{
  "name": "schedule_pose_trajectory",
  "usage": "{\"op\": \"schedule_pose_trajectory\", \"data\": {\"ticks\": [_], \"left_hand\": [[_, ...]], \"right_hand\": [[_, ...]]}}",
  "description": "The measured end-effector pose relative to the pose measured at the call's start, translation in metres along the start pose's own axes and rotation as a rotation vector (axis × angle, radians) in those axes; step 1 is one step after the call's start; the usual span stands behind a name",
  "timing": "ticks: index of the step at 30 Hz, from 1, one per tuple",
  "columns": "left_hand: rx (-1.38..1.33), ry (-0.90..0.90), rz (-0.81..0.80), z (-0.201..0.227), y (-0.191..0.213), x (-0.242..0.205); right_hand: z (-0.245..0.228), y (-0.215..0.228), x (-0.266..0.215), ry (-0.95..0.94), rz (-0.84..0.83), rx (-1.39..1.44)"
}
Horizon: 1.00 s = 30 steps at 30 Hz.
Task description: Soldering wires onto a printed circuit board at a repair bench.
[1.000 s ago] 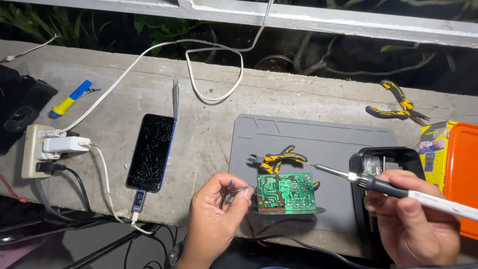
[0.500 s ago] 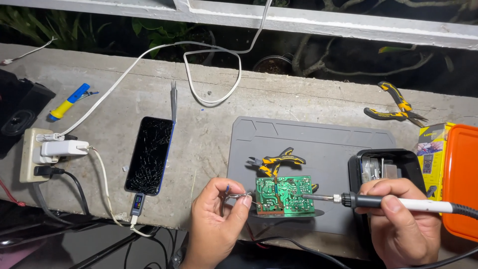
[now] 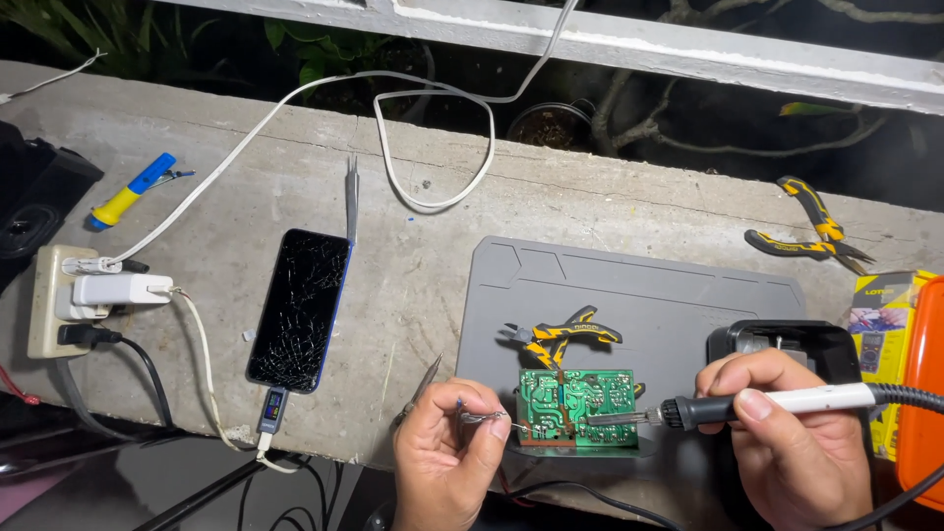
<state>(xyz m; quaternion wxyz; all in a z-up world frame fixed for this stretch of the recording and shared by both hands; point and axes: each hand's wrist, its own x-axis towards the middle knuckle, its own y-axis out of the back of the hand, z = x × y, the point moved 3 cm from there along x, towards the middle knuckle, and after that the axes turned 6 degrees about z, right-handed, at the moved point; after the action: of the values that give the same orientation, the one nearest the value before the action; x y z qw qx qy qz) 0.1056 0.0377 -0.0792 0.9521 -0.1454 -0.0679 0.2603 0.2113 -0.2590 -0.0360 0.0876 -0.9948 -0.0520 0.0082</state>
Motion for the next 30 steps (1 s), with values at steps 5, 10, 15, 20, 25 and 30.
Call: {"op": "schedule_pose_trajectory", "data": {"ticks": [5, 10, 15, 20, 25, 30], "left_hand": [[0.002, 0.025, 0.029, -0.009, 0.002, -0.003], [-0.010, 0.035, 0.043, -0.015, 0.003, -0.007], [-0.067, -0.008, 0.052, -0.013, 0.001, -0.007], [-0.051, 0.008, 0.078, -0.014, 0.005, -0.002], [-0.029, 0.015, 0.092, -0.016, 0.010, 0.003], [-0.054, 0.022, 0.071, -0.022, 0.015, 0.003]], "right_hand": [[0.000, -0.005, 0.007, -0.014, -0.060, 0.022], [0.005, -0.003, 0.005, -0.030, -0.057, 0.037], [0.006, -0.003, 0.003, -0.018, -0.033, 0.039], [0.006, -0.006, 0.003, 0.009, -0.022, 0.028], [0.006, -0.008, 0.003, 0.034, -0.005, -0.008], [0.008, -0.006, 0.003, 0.039, 0.016, -0.018]]}}
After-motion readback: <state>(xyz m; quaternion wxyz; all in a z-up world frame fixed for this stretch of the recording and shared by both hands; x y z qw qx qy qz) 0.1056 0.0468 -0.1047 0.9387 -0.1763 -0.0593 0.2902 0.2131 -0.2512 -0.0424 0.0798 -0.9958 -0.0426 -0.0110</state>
